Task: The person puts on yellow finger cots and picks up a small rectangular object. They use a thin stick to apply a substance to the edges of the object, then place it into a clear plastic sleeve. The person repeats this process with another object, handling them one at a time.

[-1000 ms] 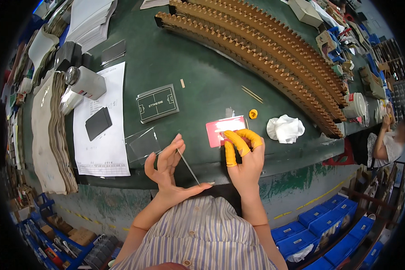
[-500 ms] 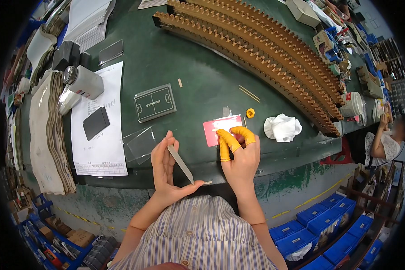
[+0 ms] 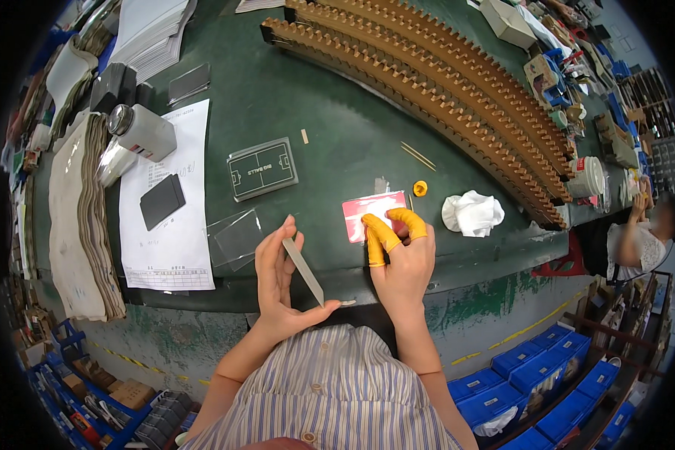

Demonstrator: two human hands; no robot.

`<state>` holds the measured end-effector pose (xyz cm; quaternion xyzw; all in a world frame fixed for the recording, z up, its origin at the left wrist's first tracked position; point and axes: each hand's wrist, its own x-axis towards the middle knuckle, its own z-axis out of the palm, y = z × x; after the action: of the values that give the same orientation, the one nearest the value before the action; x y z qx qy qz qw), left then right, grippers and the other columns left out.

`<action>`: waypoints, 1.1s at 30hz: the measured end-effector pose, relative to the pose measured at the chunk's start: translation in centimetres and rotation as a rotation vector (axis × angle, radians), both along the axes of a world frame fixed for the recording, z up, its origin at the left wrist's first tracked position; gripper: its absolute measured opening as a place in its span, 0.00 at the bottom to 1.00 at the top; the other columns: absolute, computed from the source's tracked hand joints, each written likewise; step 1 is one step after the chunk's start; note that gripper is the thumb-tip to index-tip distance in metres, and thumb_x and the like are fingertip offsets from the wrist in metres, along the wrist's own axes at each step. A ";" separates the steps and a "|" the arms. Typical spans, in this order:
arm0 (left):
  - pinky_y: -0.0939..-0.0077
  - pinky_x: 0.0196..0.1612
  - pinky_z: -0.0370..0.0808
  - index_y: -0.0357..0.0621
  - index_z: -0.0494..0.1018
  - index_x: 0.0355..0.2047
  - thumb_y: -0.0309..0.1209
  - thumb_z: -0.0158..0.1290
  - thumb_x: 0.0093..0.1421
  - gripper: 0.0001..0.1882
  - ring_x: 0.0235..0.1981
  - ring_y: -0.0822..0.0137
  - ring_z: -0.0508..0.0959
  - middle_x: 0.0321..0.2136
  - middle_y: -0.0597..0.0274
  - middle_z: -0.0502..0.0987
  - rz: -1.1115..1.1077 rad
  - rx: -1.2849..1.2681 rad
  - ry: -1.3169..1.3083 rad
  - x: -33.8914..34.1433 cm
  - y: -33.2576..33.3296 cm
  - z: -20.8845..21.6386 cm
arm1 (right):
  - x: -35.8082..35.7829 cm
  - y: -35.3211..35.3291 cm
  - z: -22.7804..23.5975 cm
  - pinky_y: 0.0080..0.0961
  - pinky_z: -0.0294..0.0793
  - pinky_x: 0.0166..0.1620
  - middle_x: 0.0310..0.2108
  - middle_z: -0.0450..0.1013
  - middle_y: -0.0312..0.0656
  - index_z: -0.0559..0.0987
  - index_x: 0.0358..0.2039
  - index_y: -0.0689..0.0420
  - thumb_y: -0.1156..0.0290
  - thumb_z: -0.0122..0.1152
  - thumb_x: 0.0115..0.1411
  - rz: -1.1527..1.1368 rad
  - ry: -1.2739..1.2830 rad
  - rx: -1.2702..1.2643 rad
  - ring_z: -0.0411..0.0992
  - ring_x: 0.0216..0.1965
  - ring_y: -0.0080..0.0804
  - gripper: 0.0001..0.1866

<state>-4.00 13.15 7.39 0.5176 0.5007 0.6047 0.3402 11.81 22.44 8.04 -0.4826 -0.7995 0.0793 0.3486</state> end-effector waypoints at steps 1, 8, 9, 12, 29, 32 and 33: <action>0.53 0.67 0.55 0.39 0.46 0.66 0.27 0.71 0.38 0.58 0.68 0.50 0.51 0.60 0.53 0.52 0.001 0.001 -0.001 0.0 0.0 0.0 | 0.0 0.0 0.0 0.29 0.67 0.35 0.40 0.71 0.39 0.83 0.38 0.51 0.75 0.69 0.48 0.000 0.001 -0.004 0.66 0.33 0.35 0.14; 0.53 0.67 0.56 0.40 0.46 0.66 0.27 0.71 0.38 0.58 0.68 0.49 0.51 0.60 0.53 0.53 0.000 0.011 -0.015 0.0 0.0 0.0 | -0.1 -0.1 0.1 0.28 0.68 0.36 0.41 0.71 0.39 0.83 0.38 0.52 0.76 0.67 0.50 -0.020 0.073 -0.043 0.67 0.35 0.36 0.13; 0.52 0.67 0.56 0.40 0.46 0.66 0.27 0.71 0.38 0.58 0.68 0.49 0.51 0.60 0.53 0.53 0.000 0.014 -0.015 0.0 0.0 0.0 | -0.2 -0.2 0.0 0.28 0.69 0.37 0.41 0.71 0.40 0.83 0.38 0.53 0.77 0.67 0.51 -0.024 0.125 -0.050 0.67 0.35 0.36 0.13; 0.52 0.66 0.56 0.39 0.47 0.66 0.27 0.71 0.38 0.58 0.67 0.49 0.52 0.60 0.53 0.53 0.004 0.018 -0.020 0.0 0.0 0.0 | 0.3 -0.2 -0.1 0.25 0.70 0.39 0.41 0.71 0.41 0.81 0.40 0.55 0.78 0.65 0.53 -0.007 0.174 -0.026 0.69 0.38 0.34 0.12; 0.58 0.60 0.67 0.35 0.52 0.64 0.30 0.70 0.39 0.54 0.62 0.54 0.61 0.59 0.48 0.58 -0.069 0.030 -0.012 -0.4 -0.1 0.2 | 1.2 -3.6 0.5 0.26 0.66 0.42 0.44 0.72 0.44 0.75 0.46 0.61 0.74 0.56 0.61 0.376 1.114 -0.680 0.67 0.38 0.28 0.13; 0.57 0.60 0.66 0.32 0.50 0.64 0.33 0.70 0.40 0.55 0.62 0.53 0.62 0.60 0.46 0.56 -0.091 0.046 0.055 -0.6 -0.1 -0.1 | 0.7 -4.3 1.2 0.26 0.65 0.43 0.44 0.71 0.44 0.80 0.41 0.57 0.74 0.59 0.57 0.367 0.914 -0.479 0.66 0.38 0.28 0.10; 0.58 0.60 0.66 0.32 0.51 0.64 0.33 0.70 0.40 0.55 0.62 0.54 0.62 0.59 0.46 0.56 -0.089 0.052 0.059 -0.7 -0.2 -0.2 | 0.6 -4.5 1.3 0.26 0.65 0.43 0.44 0.70 0.44 0.81 0.39 0.55 0.74 0.61 0.56 0.368 0.871 -0.423 0.65 0.38 0.29 0.09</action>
<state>-4.69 12.99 7.24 0.5658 0.4712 0.5860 0.3383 12.36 17.94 9.37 -0.3162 -0.6183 0.4927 0.5244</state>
